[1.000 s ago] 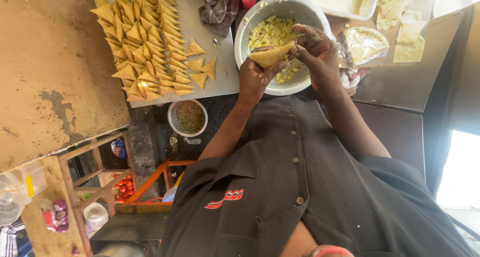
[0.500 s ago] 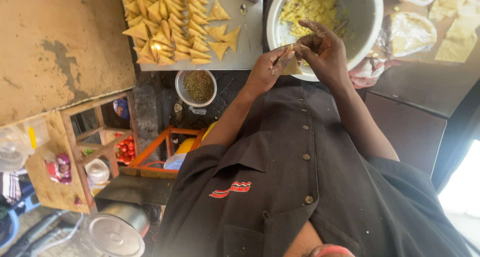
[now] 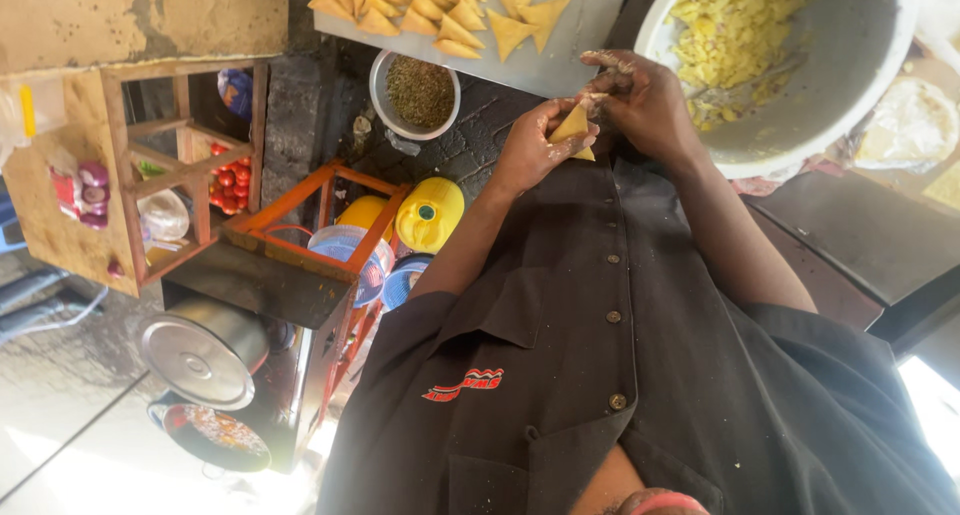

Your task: The person fills triangular pastry shells with a yellow potato mixture using a spoon, then folds and seals each one by hand. The finished samosas are placed in neat rows on a metal tray.

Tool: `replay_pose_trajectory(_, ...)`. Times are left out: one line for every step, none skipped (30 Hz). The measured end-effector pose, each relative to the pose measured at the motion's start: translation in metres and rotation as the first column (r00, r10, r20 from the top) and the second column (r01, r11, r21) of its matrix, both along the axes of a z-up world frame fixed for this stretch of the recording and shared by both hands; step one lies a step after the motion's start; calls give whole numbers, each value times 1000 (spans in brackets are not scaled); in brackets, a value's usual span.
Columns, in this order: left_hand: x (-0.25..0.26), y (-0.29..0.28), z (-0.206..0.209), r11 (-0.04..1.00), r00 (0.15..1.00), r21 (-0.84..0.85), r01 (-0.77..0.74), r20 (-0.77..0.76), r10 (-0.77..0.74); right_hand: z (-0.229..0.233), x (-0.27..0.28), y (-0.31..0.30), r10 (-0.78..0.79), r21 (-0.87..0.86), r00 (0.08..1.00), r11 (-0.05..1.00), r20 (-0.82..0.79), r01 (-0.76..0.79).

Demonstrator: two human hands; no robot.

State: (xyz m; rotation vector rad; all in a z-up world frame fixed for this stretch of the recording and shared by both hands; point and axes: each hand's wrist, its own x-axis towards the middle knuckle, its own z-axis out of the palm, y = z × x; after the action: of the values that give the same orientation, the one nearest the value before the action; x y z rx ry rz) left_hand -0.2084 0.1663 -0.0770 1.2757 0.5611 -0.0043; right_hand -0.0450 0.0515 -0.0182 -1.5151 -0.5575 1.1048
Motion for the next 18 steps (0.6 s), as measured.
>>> replay_pose_trajectory(-4,4,-3,998,1000,-56,-12,17,13,1,-1,6,49,-31,999,998,-1,-49)
replay_pose_trajectory(-10,8,-6,993,999,-117,-17,32,21,2,-3,10,92,-65,996,994,-6,-92)
replay_pose_trajectory(-15,11,-10,984,998,-177,-21,47,30,2,-5,15,134,-99,991,986,-12,-135)
replay_pose_trajectory(-20,13,-13,978,1000,-209,-12,24,17,2,-6,19,133,-131,990,982,-41,-137)
replay_pose_trajectory(-23,15,-17,970,1000,-241,-3,2,4,1,-6,23,131,-162,989,977,-70,-141)
replay_pose_trajectory(-27,18,-22,961,1000,-276,14,-18,-20,-1,-7,25,119,-195,988,971,-99,-136)
replay_pose_trajectory(-30,21,-27,954,999,-299,26,-23,-35,-4,-8,27,117,-204,987,969,-108,-137)
replay_pose_trajectory(-32,26,-33,946,998,-321,46,-25,-57,-8,-10,26,109,-213,987,968,-116,-132)
replay_pose_trajectory(-33,30,-40,937,997,-343,64,-27,-79,-13,-10,23,100,-221,987,967,-123,-126)
replay_pose_trajectory(-30,38,-50,929,997,-369,28,-62,-55,-18,-8,21,85,-140,996,986,-10,-85)
replay_pose_trajectory(-27,45,-60,920,995,-392,-9,-97,-32,-23,-9,17,60,-56,993,997,104,-55)
replay_pose_trajectory(-23,54,-71,910,991,-413,-44,-136,-14,-28,-9,10,25,29,977,999,213,-32)
replay_pose_trajectory(-15,61,-85,930,988,-352,-109,-137,64,-33,-6,0,-23,4,980,1000,199,23)
replay_pose_trajectory(-4,70,-100,941,981,-289,-174,-133,140,-38,-5,-12,-73,-22,980,997,184,78)
replay_pose_trajectory(9,81,-116,983,956,-13,-183,-234,175,-42,-3,-24,-123,-49,978,990,169,133)
replay_pose_trajectory(21,91,-131,954,921,262,-149,-315,230,-46,-2,-37,-197,-60,972,977,127,206)
replay_pose_trajectory(31,102,-144,912,895,406,-61,-382,230,-48,-2,-50,-270,-74,959,958,86,277)
replay_pose_trajectory(48,115,-158,846,869,532,41,-437,233,-50,0,-63,-351,-90,935,931,52,355)
